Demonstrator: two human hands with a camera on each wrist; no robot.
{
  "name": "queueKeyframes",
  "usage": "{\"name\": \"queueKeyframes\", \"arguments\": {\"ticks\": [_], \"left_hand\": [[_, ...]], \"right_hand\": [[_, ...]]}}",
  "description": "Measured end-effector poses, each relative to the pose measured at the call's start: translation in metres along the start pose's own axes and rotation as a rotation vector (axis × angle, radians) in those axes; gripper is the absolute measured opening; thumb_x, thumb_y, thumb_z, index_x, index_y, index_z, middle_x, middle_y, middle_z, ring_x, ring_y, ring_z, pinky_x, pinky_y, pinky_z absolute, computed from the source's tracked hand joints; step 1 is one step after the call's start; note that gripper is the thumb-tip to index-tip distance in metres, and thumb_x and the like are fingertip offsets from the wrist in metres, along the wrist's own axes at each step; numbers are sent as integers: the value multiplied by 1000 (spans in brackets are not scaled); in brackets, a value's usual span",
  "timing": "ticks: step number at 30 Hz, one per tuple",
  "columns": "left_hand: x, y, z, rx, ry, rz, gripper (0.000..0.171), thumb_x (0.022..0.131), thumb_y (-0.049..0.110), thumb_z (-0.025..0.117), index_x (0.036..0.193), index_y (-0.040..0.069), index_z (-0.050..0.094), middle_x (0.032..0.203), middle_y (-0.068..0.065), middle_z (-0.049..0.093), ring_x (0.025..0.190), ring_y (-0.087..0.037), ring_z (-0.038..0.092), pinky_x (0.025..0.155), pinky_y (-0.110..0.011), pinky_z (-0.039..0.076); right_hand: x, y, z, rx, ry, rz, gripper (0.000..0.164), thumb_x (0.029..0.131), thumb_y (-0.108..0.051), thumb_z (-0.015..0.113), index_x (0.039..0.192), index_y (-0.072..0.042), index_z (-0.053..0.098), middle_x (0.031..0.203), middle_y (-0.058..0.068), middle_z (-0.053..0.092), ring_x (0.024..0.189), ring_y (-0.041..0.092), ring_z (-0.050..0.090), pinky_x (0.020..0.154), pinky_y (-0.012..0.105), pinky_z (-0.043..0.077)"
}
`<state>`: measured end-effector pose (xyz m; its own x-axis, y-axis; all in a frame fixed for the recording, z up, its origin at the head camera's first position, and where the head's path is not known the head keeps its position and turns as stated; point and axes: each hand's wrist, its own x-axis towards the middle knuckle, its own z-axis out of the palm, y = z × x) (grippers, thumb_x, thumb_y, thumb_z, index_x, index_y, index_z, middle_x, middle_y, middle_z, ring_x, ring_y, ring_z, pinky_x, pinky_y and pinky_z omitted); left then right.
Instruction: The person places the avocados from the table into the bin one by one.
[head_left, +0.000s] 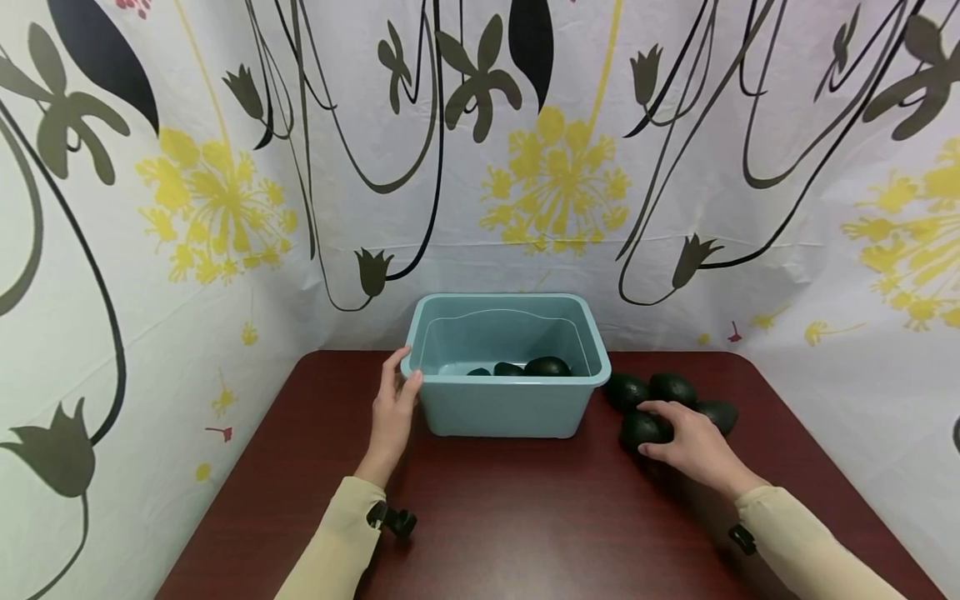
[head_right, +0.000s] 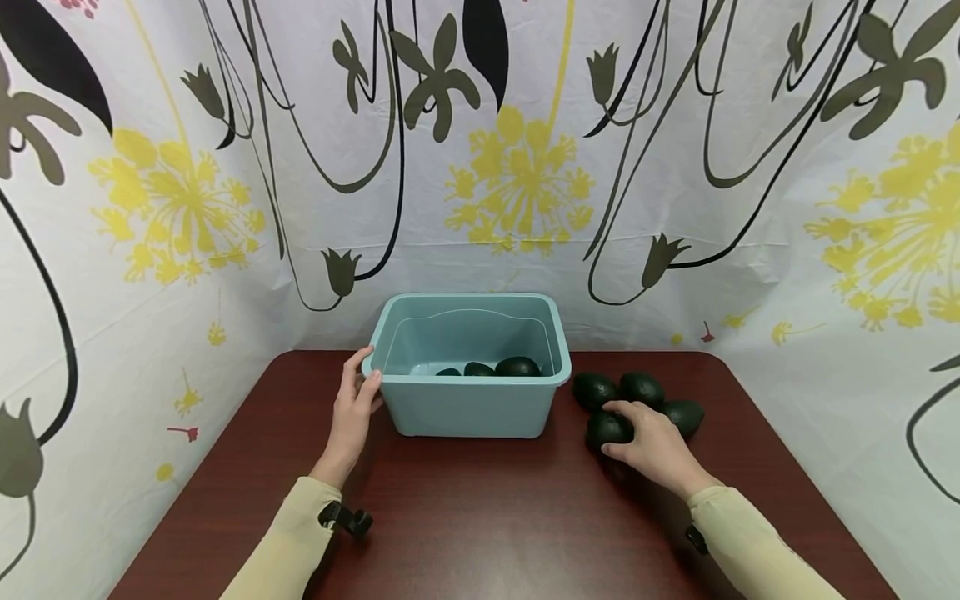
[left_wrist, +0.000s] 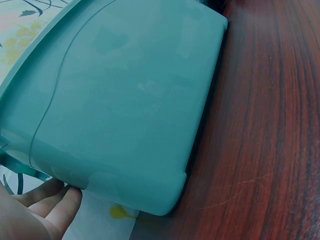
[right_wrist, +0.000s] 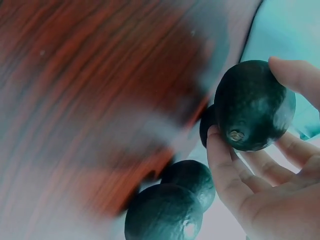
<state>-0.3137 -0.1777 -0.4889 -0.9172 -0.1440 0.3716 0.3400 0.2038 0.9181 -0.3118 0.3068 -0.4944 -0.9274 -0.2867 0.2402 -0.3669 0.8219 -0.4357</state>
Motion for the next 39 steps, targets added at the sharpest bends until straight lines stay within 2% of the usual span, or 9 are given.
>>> {"name": "queueKeyframes", "arguments": {"ticks": [6,15,24,27,33,39], "left_hand": [[0,0,0,6,2,-5,50,102,51,54,148,42,39,153,-7,42,127,-27,52,98,-56,46],[0,2,1,15,13,-17,49,100,55,55,146,49,39,152,2,42,129,-24,51,97,-55,47],[0,1,0,-12,-7,-27,51,101,49,56,148,43,38,154,-6,40,128,-28,51,99,-58,45],[-1,8,-1,-28,-21,-42,51,103,44,56,150,39,38,155,-11,38,129,-31,50,100,-60,43],[-8,34,-2,-21,-36,-36,52,104,37,55,153,28,37,156,-16,37,129,-32,50,101,-60,43],[-10,37,-3,-20,-34,-36,53,104,37,55,153,28,37,156,-16,38,129,-31,51,100,-59,44]], "right_hand": [[-1,-4,-5,10,2,1,66,82,-33,85,139,-14,57,136,11,58,120,37,55,92,59,45],[-2,-14,-12,22,16,8,67,83,-40,83,140,-16,57,137,10,57,118,35,56,90,58,46],[-3,-26,-23,31,54,19,66,85,-47,80,139,-18,57,135,10,58,120,35,55,92,58,45],[-2,-28,-25,26,69,11,67,84,-49,79,139,-18,57,134,9,58,118,33,55,91,56,46],[-2,-35,-28,21,94,-2,65,84,-49,80,138,-19,59,131,8,59,112,30,58,87,52,47],[-2,-42,-31,23,112,-16,65,84,-48,80,137,-19,59,130,7,59,109,28,58,85,50,48]]}}
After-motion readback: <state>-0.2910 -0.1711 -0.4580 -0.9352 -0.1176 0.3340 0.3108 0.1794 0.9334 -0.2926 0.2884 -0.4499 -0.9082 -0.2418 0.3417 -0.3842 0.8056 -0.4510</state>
